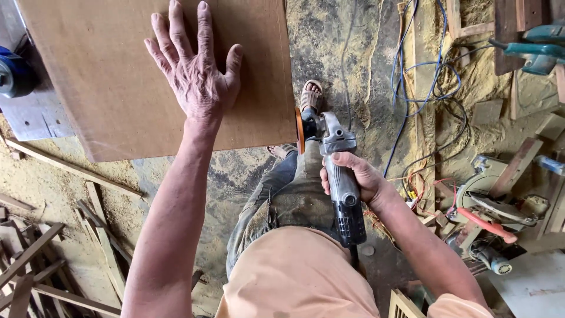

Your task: Measuring, marking, and sanding a wooden board using various workshop tools.

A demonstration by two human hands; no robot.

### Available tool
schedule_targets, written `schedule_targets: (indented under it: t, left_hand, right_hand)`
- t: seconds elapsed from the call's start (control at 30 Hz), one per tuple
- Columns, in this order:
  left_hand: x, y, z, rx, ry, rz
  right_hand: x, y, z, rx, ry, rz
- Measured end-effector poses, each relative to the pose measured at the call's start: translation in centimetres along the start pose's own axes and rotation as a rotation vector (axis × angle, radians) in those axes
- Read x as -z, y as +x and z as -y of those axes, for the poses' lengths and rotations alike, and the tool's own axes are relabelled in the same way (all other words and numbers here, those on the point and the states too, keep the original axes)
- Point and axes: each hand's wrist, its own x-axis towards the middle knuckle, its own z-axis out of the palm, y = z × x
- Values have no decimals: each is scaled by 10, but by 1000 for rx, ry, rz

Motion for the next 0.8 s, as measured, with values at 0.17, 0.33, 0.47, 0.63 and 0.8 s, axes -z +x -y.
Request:
schedule_targets:
  t: [0.17, 0.33, 0.47, 0.63, 0.8]
  left_hand:
    - [2, 0, -2, 1, 20, 16]
    - [2, -1, -4, -12, 11, 4]
    - [4, -1, -4, -9, 7, 38]
    - [4, -1, -4, -15, 45, 38]
    - [3, -2, -5, -9, 57, 42]
  right_hand:
    - [-14, -6, 1, 56, -35, -79]
    - [-12, -4, 4, 33, -28, -99]
    - [-11, -1, 8, 18, -30, -84]
    - [-18, 3, 21, 24, -37, -59]
    - [-25, 10, 37, 62, -55, -59]
